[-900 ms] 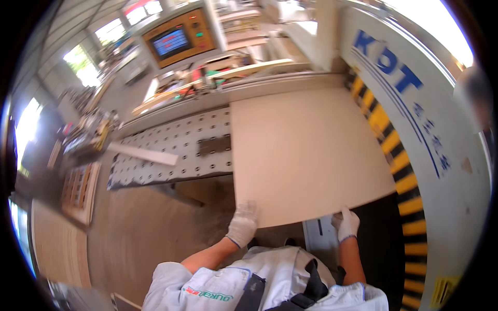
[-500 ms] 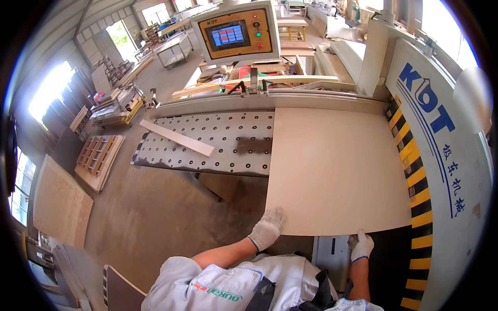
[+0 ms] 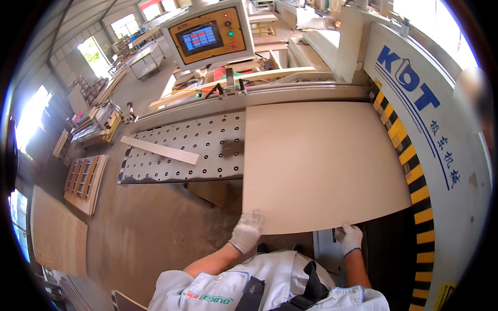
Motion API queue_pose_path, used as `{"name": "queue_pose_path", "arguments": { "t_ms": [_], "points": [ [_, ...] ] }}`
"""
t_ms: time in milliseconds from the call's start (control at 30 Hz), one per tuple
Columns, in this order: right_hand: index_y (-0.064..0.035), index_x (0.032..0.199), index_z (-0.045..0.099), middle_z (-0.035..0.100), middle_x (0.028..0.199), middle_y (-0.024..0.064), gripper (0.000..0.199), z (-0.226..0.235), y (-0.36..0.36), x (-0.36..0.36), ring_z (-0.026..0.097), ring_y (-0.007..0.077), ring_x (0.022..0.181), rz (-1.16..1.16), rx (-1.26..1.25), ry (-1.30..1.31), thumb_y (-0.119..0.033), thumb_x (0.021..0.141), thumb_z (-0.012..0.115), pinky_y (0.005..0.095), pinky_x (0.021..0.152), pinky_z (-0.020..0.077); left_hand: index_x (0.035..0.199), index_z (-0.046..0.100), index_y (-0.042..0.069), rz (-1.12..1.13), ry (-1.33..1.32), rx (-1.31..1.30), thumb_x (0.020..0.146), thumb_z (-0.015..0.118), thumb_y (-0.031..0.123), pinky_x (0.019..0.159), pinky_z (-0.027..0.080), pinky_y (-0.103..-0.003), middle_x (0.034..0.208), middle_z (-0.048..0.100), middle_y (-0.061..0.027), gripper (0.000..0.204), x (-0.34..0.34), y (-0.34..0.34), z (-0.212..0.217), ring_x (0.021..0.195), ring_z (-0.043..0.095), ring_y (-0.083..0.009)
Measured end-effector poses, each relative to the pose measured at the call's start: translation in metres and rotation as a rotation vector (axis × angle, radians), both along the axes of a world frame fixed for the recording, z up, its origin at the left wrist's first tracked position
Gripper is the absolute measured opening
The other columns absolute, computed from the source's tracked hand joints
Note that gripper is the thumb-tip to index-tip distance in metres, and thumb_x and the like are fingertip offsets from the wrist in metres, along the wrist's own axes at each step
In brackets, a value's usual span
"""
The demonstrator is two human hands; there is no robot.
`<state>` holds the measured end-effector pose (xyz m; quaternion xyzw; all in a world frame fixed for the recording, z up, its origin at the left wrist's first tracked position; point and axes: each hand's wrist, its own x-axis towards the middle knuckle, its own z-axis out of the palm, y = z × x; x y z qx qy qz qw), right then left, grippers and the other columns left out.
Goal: The person operates a large industrial woodworking machine, placing a large board onto the machine bed and adjusting it. They then use a wrench to tighten a component inside the machine's internal compartment before resuming the operation of the board.
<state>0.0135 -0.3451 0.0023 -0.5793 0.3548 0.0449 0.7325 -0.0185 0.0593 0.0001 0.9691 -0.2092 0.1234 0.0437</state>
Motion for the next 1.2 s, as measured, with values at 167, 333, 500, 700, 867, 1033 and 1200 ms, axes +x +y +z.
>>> {"name": "queue_pose_path", "arguments": {
  "t_ms": [167,333,500,700,867,1033,1200],
  "points": [
    [-0.0016,0.11,0.062,0.065,0.09,0.0071,0.02,0.015,0.06,-0.035,0.062,0.019,0.067,0.167,0.304,-0.094,-0.015,0.096,0.067,0.035,0.06,0.0541,0.135,0.062,0.003,0.016,0.019,0.128,0.085,0.06,0.017,0.113,0.043,-0.054,0.142,0.058,-0.0263,0.052,-0.035,0.083,0.031,0.129,0.059,-0.0438],
    [0.0026,0.105,0.068,0.071,0.085,0.0121,0.016,0.073,0.127,-0.045,0.068,0.0219,0.067,0.345,0.28,-0.103,-0.01,0.096,0.065,0.0346,0.063,0.0594,0.13,0.065,0.003,0.099,0.04,0.148,0.084,0.058,0.012,0.111,0.045,-0.055,0.139,0.06,-0.0263,0.047,-0.061,0.161,0.1,0.127,0.058,-0.0462],
    [0.005,0.111,0.067,0.073,0.088,0.0159,0.021,0.139,0.174,-0.021,0.071,0.0224,0.073,0.725,0.362,-0.265,-0.011,0.099,0.062,0.0351,0.069,0.0601,0.125,0.069,0.006,0.195,0.032,0.2,0.074,0.059,0.004,0.109,0.048,-0.053,0.136,0.064,-0.0241,0.052,-0.064,0.236,0.191,0.125,0.061,-0.0436],
    [0.0046,0.114,0.062,0.071,0.088,0.014,0.03,0.246,0.255,0.049,0.071,0.0197,0.075,0.907,0.313,-0.665,-0.024,0.107,0.053,0.0324,0.07,0.058,0.118,0.072,0.002,0.214,-0.075,0.106,0.069,0.054,-0.008,0.102,0.054,-0.044,0.118,0.071,-0.0227,0.053,-0.018,0.314,0.32,0.113,0.068,-0.0395],
    [0.0029,0.095,0.071,0.072,0.078,0.0047,0.039,0.333,0.292,0.126,0.065,0.0097,0.071,0.761,0.155,-0.896,-0.031,0.107,0.055,0.0284,0.067,0.0529,0.106,0.074,0.004,0.275,-0.155,0.046,0.074,0.056,-0.004,0.088,0.055,-0.043,0.1,0.072,-0.0219,0.037,0.065,0.34,0.408,0.095,0.069,-0.041],
    [0.004,0.084,0.073,0.07,0.072,0.0085,0.044,0.398,0.337,0.223,0.065,0.0133,0.069,0.596,-0.016,-1.17,-0.033,0.102,0.058,0.034,0.07,0.0538,0.129,0.063,0.003,0.428,-0.516,0.118,0.091,0.067,0.019,0.101,0.049,-0.043,0.125,0.067,-0.0201,0.041,0.157,0.276,0.458,0.117,0.063,-0.036],
    [0.0079,0.104,0.067,0.069,0.101,0.0318,0.036,0.401,0.356,0.317,0.068,0.046,0.098,0.467,-0.258,-1.39,-0.025,0.091,0.06,0.0477,0.089,0.0535,0.139,0.055,0.004,0.347,-1.058,0.349,0.1,0.06,0.05,0.107,0.043,-0.048,0.135,0.062,-0.0214,0.061,0.335,0.157,0.453,0.126,0.057,-0.0385]
  ]
}}
